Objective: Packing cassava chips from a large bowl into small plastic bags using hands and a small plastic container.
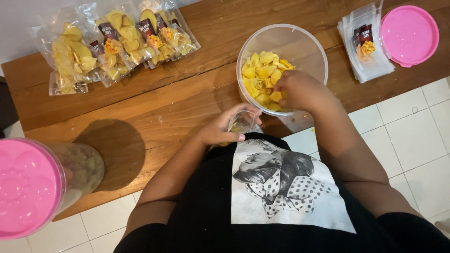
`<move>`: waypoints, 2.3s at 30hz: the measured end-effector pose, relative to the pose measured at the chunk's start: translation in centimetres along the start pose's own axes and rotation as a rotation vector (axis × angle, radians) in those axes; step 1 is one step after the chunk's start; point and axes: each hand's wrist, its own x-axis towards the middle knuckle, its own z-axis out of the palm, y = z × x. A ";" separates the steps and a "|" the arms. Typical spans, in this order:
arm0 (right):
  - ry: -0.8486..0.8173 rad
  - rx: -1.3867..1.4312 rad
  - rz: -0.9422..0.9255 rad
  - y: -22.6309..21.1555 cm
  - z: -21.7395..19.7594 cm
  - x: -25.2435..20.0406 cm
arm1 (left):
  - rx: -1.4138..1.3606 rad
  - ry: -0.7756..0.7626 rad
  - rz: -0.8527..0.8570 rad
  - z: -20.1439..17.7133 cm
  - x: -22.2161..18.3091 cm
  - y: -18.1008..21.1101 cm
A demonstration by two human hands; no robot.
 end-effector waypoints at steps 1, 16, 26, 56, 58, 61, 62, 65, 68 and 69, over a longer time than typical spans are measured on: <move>0.000 -0.001 -0.001 0.0 -0.4 -0.2 | 0.000 0.000 0.001 0.0 0.0 0.0; 0.013 0.282 0.133 -1.5 -4.5 -2.4 | -0.007 -0.016 0.031 -0.1 0.2 -0.4; 0.331 0.612 0.033 -1.1 -3.9 -2.5 | -0.018 0.002 0.008 -0.1 0.1 -0.5; 0.320 0.491 -0.739 -5.4 -10.6 -3.5 | -0.151 0.227 0.028 4.4 4.8 2.5; 0.313 0.439 -0.788 -5.0 -11.0 -3.6 | -0.148 0.237 0.038 4.1 4.7 2.0; 0.184 0.481 -0.886 -4.1 -10.6 -3.4 | -0.083 0.297 0.060 4.4 4.8 2.4; 0.196 0.446 -0.906 -3.6 -10.2 -3.4 | -0.047 0.318 0.061 5.4 5.3 3.3; 0.196 0.418 -0.939 -2.9 -9.8 -3.4 | 0.019 0.366 0.055 7.7 6.1 4.7; 0.169 0.345 -0.954 -3.0 -10.0 -3.1 | 0.055 0.400 0.038 7.5 6.2 4.2; 0.148 0.269 -0.948 -3.1 -9.9 -2.9 | 0.050 0.409 0.027 7.1 6.1 3.6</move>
